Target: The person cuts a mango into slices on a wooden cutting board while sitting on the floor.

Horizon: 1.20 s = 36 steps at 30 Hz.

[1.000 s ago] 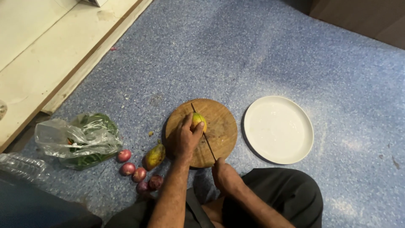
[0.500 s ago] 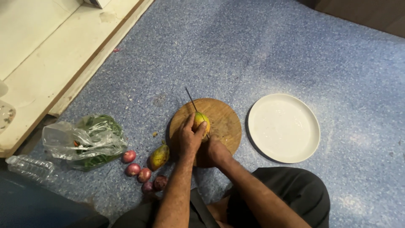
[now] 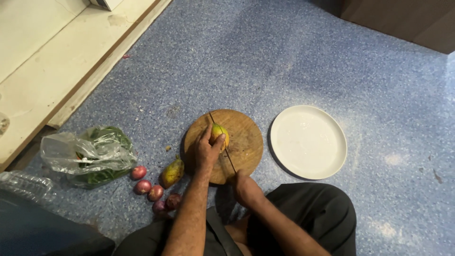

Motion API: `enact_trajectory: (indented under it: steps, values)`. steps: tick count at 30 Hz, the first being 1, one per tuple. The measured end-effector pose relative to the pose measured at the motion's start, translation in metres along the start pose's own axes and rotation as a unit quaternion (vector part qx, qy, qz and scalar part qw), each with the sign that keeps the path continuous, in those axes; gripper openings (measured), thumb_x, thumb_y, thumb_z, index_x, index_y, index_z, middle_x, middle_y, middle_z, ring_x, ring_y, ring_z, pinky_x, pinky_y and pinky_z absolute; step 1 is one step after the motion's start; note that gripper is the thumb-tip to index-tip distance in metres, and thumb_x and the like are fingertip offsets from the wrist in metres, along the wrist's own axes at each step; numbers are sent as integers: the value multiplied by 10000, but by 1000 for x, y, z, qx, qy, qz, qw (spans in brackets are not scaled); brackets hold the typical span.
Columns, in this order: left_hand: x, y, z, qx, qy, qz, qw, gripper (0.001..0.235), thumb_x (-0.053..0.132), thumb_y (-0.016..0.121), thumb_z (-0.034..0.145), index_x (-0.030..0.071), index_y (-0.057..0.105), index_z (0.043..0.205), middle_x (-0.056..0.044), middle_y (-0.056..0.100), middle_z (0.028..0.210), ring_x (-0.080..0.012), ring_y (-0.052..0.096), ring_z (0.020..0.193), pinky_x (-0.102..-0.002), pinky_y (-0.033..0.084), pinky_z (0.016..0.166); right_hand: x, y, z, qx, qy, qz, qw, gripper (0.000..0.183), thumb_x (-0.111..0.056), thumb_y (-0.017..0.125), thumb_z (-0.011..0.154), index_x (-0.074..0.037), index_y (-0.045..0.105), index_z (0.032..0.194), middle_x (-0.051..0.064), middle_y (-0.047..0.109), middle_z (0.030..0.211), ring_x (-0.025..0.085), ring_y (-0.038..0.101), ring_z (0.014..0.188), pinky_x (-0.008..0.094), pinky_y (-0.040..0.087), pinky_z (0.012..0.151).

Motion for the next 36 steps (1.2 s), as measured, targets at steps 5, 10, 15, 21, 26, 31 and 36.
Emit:
enact_trajectory:
  steps: [5,10,15,21,26,31,36]
  values:
    - [-2,0,1,9,26,8,1000,684,437,777,870,20,616,1388,-265,676,1275,-411,653,1169,-452,515,992,2,-67,-36,-96,-85,-19,992,317,-238,522,952,-72,780,1029,118,733,1007,289,639,869,489,415,777]
    - [4,-7,1,9,11,32,999,677,451,772,873,47,622,1396,-248,688,1253,-408,667,1132,-461,529,966,3,-74,-35,-116,-110,-21,987,306,-235,530,948,-79,781,1028,107,728,1007,273,628,880,494,408,797]
    - [-1,-6,3,28,36,18,999,685,440,784,864,71,620,1417,-256,685,1203,-425,660,1090,-477,535,925,1,-36,-19,-65,-65,-59,994,244,-188,544,936,-82,759,985,82,713,898,227,613,783,451,400,790]
    - [-3,-8,2,17,12,13,1000,664,450,784,873,85,630,1405,-269,671,1237,-426,636,1140,-478,515,973,30,-67,10,66,-7,-72,995,223,-239,537,878,-130,723,935,75,699,855,237,615,725,461,457,829]
    - [-10,-3,2,19,7,3,1000,671,453,778,866,87,625,1408,-278,661,1236,-423,633,1142,-472,514,972,35,-46,34,-10,-29,-14,999,203,-211,538,934,-119,718,953,80,698,880,232,625,717,422,425,702]
    - [-4,-10,5,9,5,29,1000,694,472,780,850,93,628,1411,-276,665,1216,-422,641,1118,-474,516,964,49,-56,63,65,-10,73,995,168,-173,556,884,-137,719,900,84,703,839,270,662,688,464,462,612]
    - [2,-10,1,-4,-19,38,999,694,489,771,828,117,637,1398,-239,691,1204,-387,679,1091,-452,544,924,52,-37,71,138,55,36,988,255,-252,553,863,-79,738,843,123,704,752,277,644,533,578,525,780]
Point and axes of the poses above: each hand's wrist, its own z-axis towards the middle knuckle, its own y-axis out of the palm, x = y × z, the point moved 8 cm from there along z, towards the middle knuckle
